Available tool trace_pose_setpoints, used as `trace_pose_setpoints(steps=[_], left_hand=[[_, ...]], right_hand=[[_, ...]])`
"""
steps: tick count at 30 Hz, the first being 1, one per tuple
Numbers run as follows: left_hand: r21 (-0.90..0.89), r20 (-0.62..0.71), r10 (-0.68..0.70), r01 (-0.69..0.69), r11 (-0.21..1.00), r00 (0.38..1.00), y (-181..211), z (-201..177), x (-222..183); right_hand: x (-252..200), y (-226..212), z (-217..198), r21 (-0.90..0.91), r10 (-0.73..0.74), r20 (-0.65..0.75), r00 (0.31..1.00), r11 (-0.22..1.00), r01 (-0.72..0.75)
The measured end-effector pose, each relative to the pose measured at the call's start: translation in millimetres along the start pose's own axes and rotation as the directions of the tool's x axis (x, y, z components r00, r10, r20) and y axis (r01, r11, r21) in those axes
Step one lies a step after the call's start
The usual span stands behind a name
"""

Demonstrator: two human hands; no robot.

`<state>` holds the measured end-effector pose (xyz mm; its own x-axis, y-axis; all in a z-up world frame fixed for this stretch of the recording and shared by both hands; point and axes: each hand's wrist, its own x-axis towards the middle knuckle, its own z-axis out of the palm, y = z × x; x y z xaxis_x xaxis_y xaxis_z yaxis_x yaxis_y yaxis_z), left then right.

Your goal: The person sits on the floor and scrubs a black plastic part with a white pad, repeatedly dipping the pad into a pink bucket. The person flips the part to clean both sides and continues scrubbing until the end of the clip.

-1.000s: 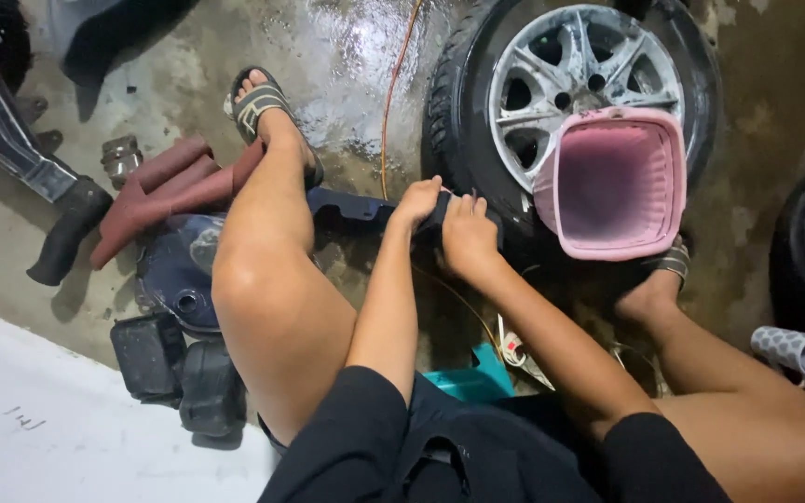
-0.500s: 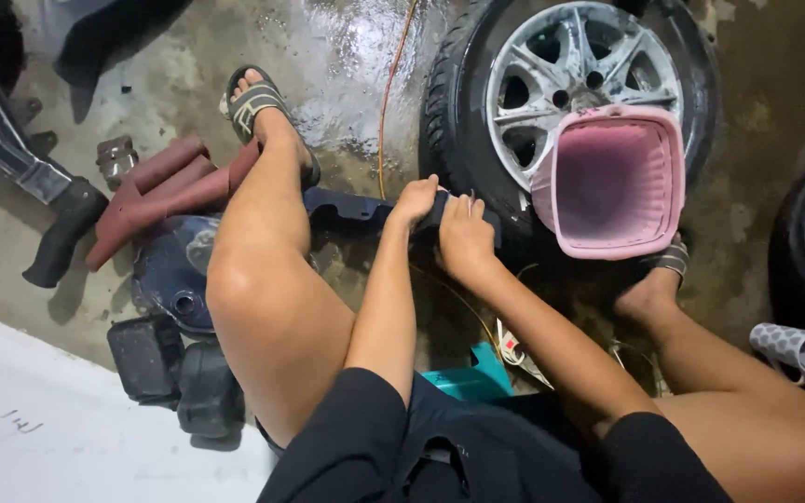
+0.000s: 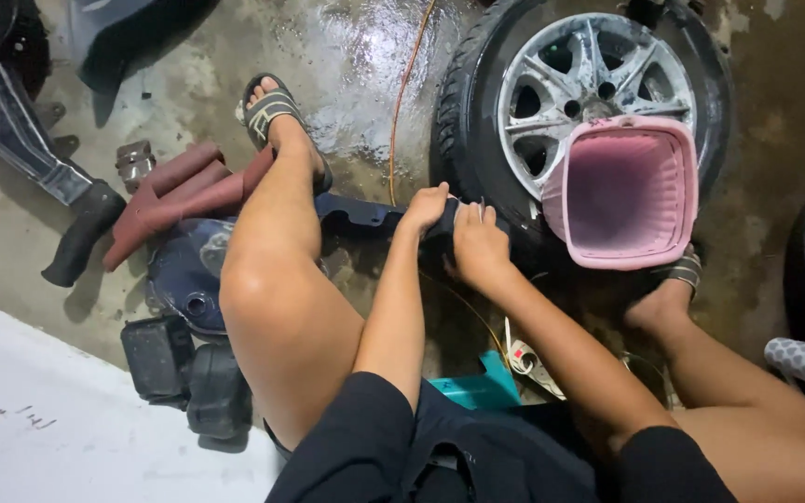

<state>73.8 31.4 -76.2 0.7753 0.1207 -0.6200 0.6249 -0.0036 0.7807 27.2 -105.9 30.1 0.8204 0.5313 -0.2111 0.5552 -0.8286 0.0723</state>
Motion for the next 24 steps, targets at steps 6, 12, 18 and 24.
trace_pose_setpoints(steps=[6,12,18,24], left_hand=[[-0.073,-0.064,0.000,-0.005,0.997,0.998,2,8,-8],[-0.050,-0.068,-0.072,0.068,0.996,0.995,-6,12,8],[-0.048,-0.029,-0.103,0.102,0.994,0.994,-31,10,37],[-0.011,-0.010,-0.091,0.091,0.996,0.996,-3,4,13]], right_hand=[[-26,-24,-30,-0.104,-0.035,-0.217,0.976,0.994,0.012],[-19,-21,-31,0.019,-0.016,0.191,0.981,1.000,0.012],[-7,-15,1,-0.117,-0.019,-0.268,0.963,0.993,-0.013],[1,-5,25,-0.180,-0.013,-0.258,0.966,0.983,-0.035]])
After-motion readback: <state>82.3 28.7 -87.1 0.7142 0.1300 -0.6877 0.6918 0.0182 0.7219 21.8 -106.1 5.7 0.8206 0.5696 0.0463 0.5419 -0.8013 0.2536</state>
